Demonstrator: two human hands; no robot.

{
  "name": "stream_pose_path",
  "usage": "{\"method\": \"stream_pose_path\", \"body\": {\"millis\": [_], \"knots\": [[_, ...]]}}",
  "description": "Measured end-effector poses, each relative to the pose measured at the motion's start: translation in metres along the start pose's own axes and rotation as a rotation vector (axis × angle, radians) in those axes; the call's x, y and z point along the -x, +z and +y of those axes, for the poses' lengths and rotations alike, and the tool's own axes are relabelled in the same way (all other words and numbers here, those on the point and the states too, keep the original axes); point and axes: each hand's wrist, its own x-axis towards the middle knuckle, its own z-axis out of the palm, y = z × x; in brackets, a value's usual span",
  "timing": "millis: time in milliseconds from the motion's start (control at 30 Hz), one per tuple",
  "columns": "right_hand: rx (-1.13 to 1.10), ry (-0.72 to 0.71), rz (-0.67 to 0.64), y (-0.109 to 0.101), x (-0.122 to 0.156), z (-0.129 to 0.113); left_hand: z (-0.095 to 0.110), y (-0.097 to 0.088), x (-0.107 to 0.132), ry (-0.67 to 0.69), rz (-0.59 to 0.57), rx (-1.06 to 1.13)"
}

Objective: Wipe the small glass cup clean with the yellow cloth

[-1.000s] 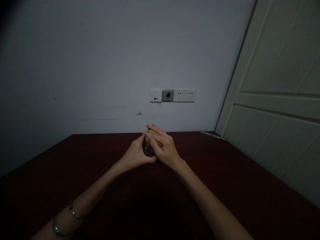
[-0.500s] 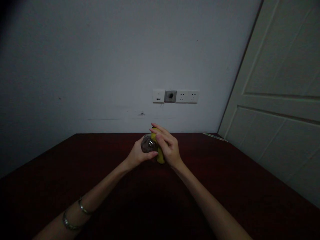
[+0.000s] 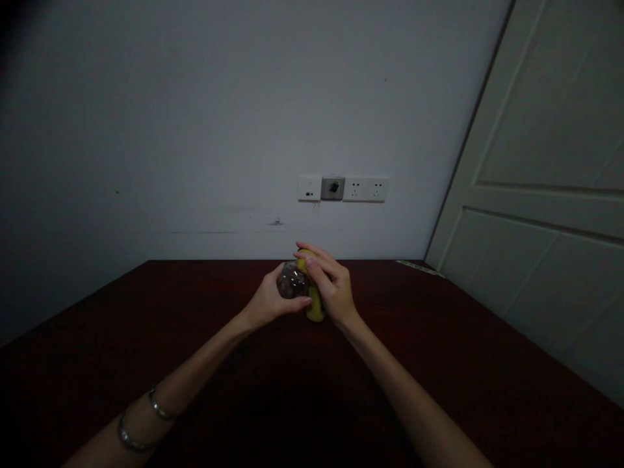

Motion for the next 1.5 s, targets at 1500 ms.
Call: {"method": "stream_pose_path", "body": {"millis": [1500], "knots": [[-0.134,0.495,-0.110,-0.001,-0.001,0.015,-0.006,-0.038,-0.007,-0.115,-0.347,0.021]]}}
